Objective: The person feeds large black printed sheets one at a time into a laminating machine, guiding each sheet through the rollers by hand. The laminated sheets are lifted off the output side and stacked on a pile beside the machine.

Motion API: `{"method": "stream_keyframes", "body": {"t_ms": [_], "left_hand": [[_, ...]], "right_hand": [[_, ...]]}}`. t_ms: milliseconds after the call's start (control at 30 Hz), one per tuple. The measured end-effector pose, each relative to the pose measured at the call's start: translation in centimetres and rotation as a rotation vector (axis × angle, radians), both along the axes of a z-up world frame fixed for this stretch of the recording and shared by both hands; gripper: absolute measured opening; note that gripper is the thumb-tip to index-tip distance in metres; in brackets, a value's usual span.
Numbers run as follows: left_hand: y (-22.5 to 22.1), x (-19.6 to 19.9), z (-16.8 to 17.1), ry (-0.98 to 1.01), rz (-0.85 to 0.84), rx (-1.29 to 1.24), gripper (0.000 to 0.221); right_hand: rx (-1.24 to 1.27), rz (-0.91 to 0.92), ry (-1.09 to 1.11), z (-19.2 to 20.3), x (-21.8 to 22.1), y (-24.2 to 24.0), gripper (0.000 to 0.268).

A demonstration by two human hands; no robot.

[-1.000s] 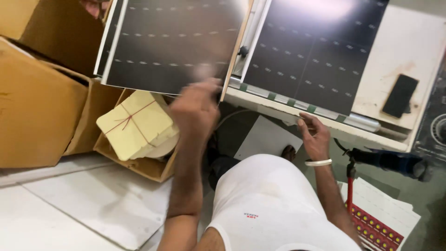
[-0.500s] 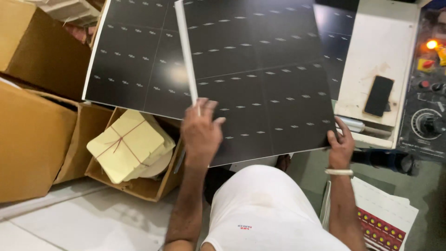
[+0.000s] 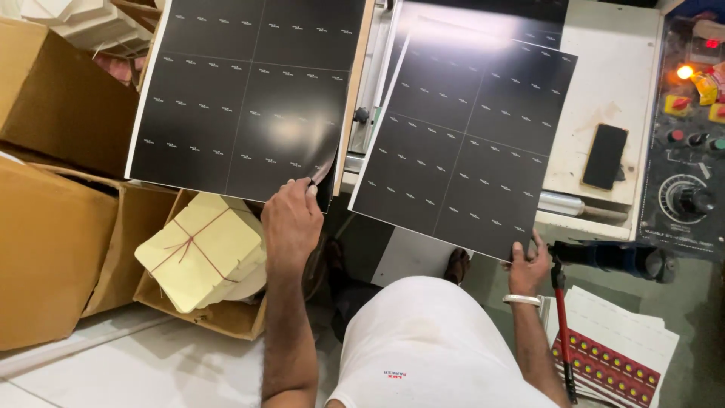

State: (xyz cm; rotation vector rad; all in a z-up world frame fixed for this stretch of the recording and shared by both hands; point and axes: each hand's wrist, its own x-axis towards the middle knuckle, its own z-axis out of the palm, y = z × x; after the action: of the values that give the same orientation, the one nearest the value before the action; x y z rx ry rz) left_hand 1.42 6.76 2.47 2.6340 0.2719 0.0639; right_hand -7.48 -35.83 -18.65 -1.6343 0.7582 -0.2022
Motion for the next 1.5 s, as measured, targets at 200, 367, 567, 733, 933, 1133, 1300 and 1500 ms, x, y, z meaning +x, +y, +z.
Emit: {"method": "stream_keyframes", "body": {"t_ms": [200,367,567,733,933,1133,1300,1500], "left_hand": [[-0.6,-0.6,0.0,-0.019,-0.052,0.115,0.046],[-0.3,-0.5,-0.8,-0.067,-0.094,0.131,0.047],[-0.5,0.2,0.9,-0.027,-0.100,0.101,0.044],[-0.3,0.2,0.9,0.006,-0.090,0.097,0.045],[-0.4,-0.1,0.5,-0.033,-0.040,0.117,0.047],[-0.4,-0.4,0.1,0.019,-0.064,0.159,0.051],[-0.5,-0.4,0.0,-0.002,-0.075,0.147,0.050],[-0.5,-0.2,-0.1,-0.019,-0.073,0.138,0.050]], "right_hand": [[-0.018,0.005,-0.112,-1.7,1.1,-0.6,0.051],[-0.129,0.038,-0.159,-2.5,2.1,-1.2,0.056],[-0.064,0.012,-0.090,0.3,2.4,-0.5,0.060],[-0.060,0.095,-0.162,-0.4,1.2,-0.7,0.062],[0.013,0.113,-0.114,-1.1,-1.3,-0.6,0.064],[-0.042,0.065,0.027,2.1,-4.6,0.6,0.064],[-0.125,0.104,0.020,2.4,-5.4,-0.3,0.063],[-0.250,0.208,-0.189,1.1,0.0,-2.2,0.064]]}}
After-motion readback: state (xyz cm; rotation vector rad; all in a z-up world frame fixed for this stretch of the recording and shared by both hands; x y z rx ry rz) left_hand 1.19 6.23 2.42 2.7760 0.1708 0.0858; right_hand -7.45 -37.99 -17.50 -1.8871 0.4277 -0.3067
